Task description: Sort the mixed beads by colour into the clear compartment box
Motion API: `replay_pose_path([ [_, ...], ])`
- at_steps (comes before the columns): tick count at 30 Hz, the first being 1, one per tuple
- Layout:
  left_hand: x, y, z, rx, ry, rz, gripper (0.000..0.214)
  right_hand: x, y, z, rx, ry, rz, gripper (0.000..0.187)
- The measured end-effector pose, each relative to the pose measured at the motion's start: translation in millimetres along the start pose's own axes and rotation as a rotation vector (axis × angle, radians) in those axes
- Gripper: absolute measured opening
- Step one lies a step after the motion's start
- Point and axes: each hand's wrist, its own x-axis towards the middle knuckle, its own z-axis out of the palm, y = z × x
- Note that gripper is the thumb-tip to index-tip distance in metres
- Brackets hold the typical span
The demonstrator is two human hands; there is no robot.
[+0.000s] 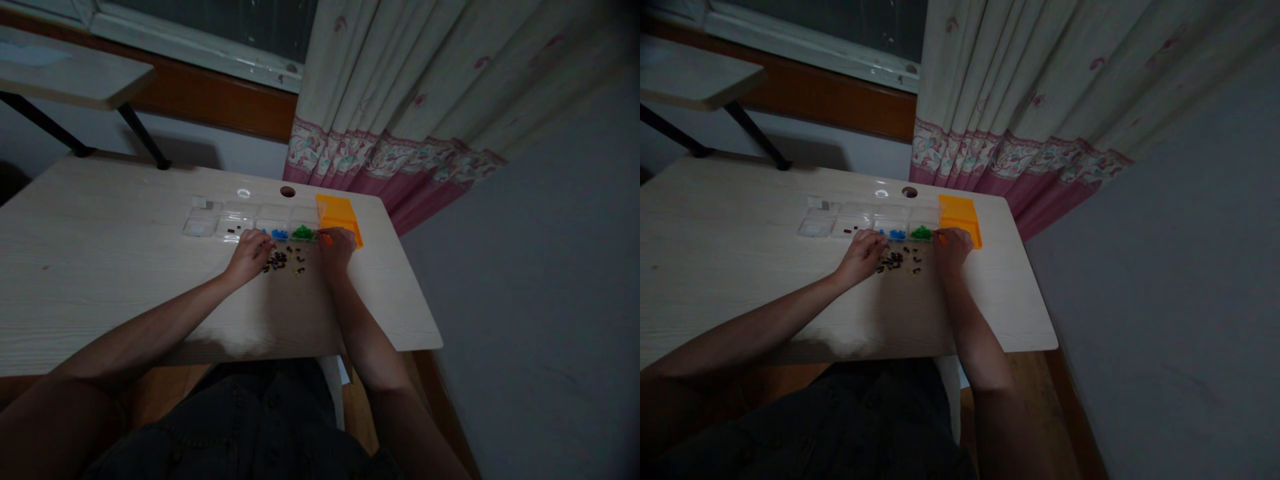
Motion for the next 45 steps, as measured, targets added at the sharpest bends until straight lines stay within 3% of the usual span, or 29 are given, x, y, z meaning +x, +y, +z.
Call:
replay_pose_path([
  [6,0.2,1.0,-1.6,0.002,-0.025,0.002,0.027,-0.9,2.8,3.2,0.009,-0.012,-0.005,0.026],
  [15,2.6,-1.3,-1.7,-0.011,0.002,-0.025,0.027,-0.1,1.3,4.1,0.033,0.003,-0.037,0.045],
  [20,-0.3,-0.9,-4.6,0.051,-0.063,0.062,0.025,-1.1,-0.4,4.8,0.054,-0.02,-0.051,0.044],
  [24,-7.4,4.0,-6.4,0.161,-0.211,0.157,0.022,-2.0,-2.2,5.4,0.069,-0.033,-0.081,0.045],
  [29,-12.9,12.5,-10.4,0.279,-0.329,0.181,0.026,-3.0,-4.7,4.1,0.052,-0.058,-0.107,0.042],
  [45,-5.5,-2.5,-26.8,0.275,-0.37,0.2,0.021,-4.3,-5.6,4.2,0.116,-0.057,-0.139,0.037],
])
